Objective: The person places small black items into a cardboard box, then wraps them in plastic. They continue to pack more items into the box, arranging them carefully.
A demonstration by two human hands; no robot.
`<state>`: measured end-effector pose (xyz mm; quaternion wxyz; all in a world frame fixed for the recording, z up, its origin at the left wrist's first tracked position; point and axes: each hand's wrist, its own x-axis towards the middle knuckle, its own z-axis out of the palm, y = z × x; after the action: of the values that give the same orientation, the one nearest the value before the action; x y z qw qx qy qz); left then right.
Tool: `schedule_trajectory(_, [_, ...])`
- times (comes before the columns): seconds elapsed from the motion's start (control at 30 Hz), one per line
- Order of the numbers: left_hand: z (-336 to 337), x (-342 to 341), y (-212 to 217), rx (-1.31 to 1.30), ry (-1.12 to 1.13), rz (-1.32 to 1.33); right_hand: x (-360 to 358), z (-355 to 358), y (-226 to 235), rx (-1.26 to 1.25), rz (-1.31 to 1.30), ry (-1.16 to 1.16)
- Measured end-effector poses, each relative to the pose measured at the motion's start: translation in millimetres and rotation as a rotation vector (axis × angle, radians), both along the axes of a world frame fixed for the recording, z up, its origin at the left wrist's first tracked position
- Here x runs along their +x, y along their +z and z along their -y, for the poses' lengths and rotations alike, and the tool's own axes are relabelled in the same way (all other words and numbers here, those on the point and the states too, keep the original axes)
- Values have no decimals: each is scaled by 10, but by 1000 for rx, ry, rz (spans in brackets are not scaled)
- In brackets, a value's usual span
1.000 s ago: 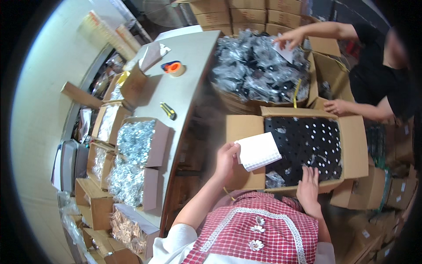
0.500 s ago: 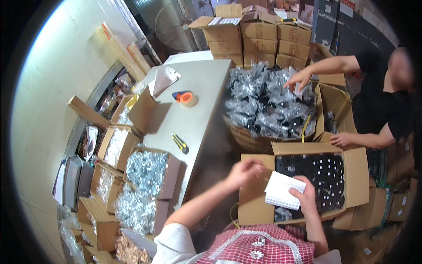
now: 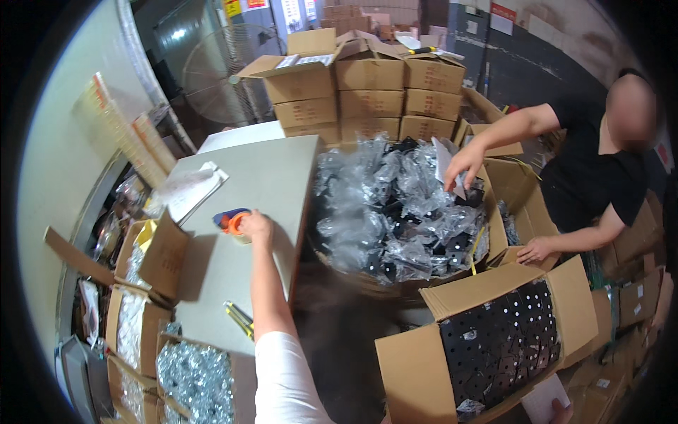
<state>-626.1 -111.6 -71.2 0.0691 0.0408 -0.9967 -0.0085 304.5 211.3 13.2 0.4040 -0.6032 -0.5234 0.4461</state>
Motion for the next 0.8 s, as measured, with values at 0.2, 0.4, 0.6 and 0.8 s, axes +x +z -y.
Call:
schedule_trajectory(0.2, [-57,52,-281,-3,-158,-222,257,81,-148,-9,-63,-125])
schedule_trajectory(0.4, [-792,1039,152,72,-697,-371,115,-207,2,61,-223,-58])
schedule_trajectory(0.6, [-2266,2203,1272,472,-977,-379,-17,-517,155,95,-357,-24])
schedule_trajectory(0.8, [-3751,3075,1728,455,-1048,-338,-38,-819,199,53,-462,-15])
